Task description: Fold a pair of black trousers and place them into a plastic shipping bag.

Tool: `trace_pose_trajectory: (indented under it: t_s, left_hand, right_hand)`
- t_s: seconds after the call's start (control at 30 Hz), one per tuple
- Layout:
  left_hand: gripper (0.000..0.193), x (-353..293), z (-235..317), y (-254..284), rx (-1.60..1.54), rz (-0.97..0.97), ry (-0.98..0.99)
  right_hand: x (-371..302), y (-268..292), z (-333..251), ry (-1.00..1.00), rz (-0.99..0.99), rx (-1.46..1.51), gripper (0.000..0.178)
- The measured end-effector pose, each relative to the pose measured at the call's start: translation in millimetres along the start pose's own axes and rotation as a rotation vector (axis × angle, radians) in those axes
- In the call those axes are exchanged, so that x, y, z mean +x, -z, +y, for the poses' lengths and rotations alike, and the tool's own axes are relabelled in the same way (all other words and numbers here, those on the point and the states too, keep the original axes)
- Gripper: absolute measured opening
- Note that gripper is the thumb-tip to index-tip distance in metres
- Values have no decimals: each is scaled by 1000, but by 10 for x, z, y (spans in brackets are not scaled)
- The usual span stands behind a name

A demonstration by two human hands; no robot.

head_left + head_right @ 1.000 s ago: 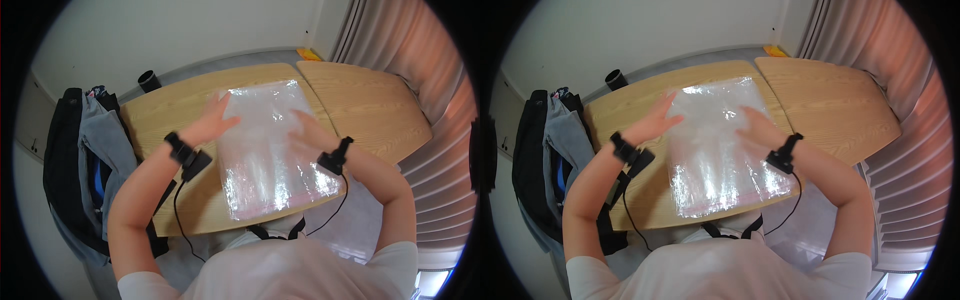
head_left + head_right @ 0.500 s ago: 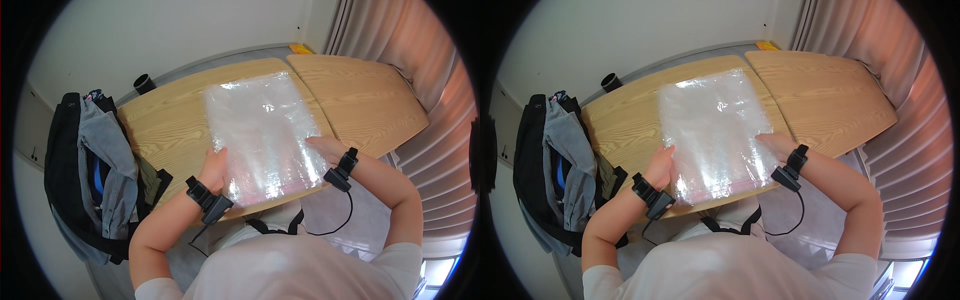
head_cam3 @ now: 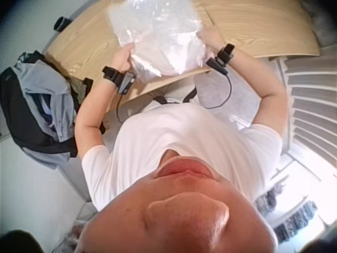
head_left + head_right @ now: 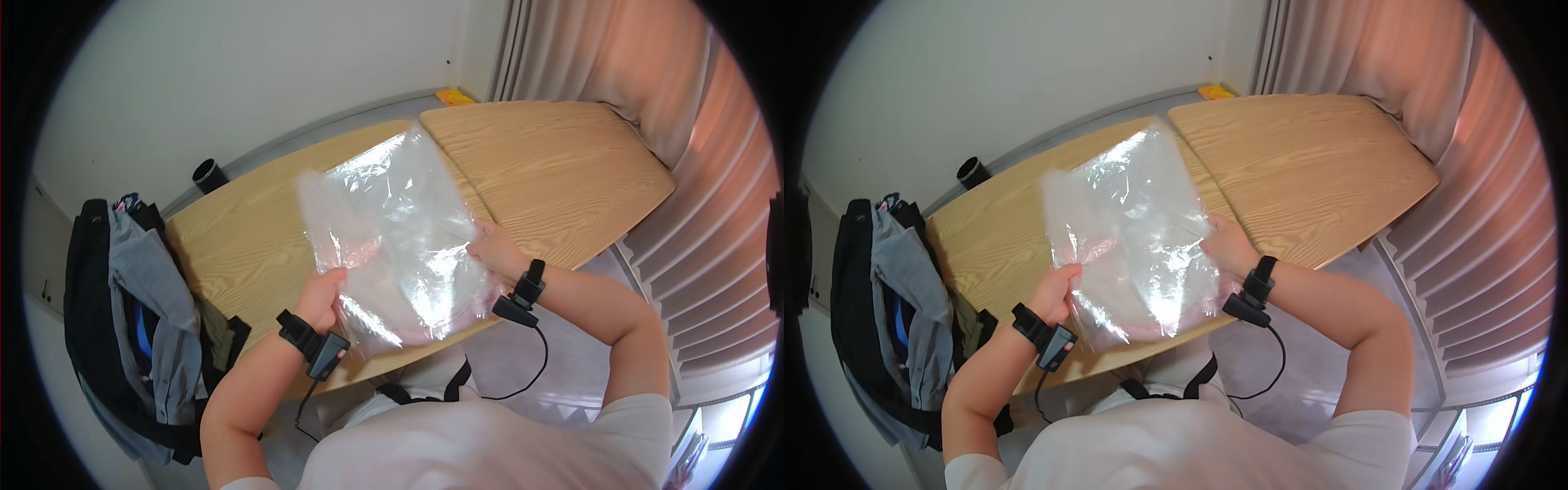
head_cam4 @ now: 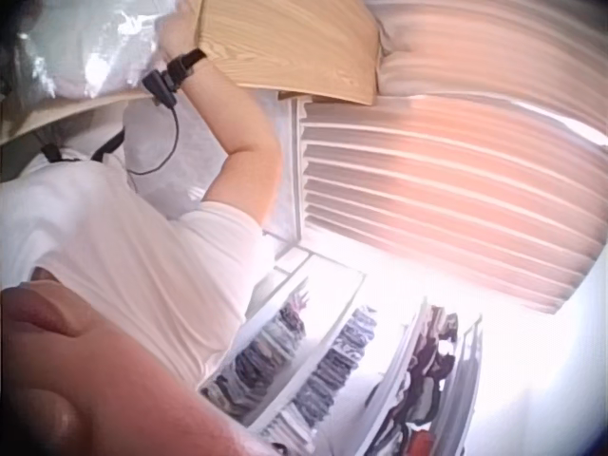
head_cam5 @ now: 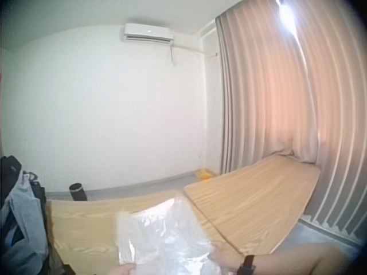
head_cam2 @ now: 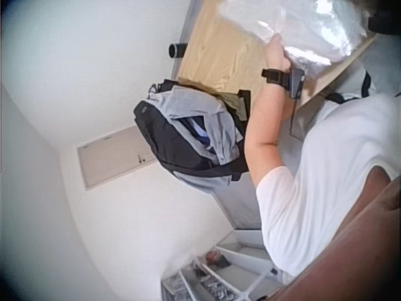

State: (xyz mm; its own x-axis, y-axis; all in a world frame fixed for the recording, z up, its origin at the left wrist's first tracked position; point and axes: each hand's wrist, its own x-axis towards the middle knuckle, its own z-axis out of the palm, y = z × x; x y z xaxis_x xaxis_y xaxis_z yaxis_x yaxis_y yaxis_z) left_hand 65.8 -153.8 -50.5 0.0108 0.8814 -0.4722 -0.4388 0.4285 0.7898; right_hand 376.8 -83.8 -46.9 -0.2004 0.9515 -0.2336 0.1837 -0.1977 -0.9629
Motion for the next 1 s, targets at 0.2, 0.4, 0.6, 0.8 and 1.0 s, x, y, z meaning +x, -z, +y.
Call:
trace_pose_trajectory:
  t_s: [0.2, 0.4, 0.6, 0.8, 1.0]
  left_hand:
    - [23, 244, 47, -1007, -28, -209, -130]
    - [46, 834, -283, -2025, 22, -406, -216]
    - [40, 1135, -532, -2064, 253, -334, -20]
    - [60, 898, -345, -1778, 341, -338, -40]
    - [52, 373, -26, -1067, 369, -223, -135]
  right_hand:
    - [-78, 1136, -188, 164, 118, 0, 50]
    - [-135, 2311, -282, 197, 223, 44, 51]
    - [264, 3267, 59, 19, 393, -307, 47]
    - [245, 3785, 585, -24, 379, -319, 64]
    - [87, 3747, 152, 31, 526, -588, 63]
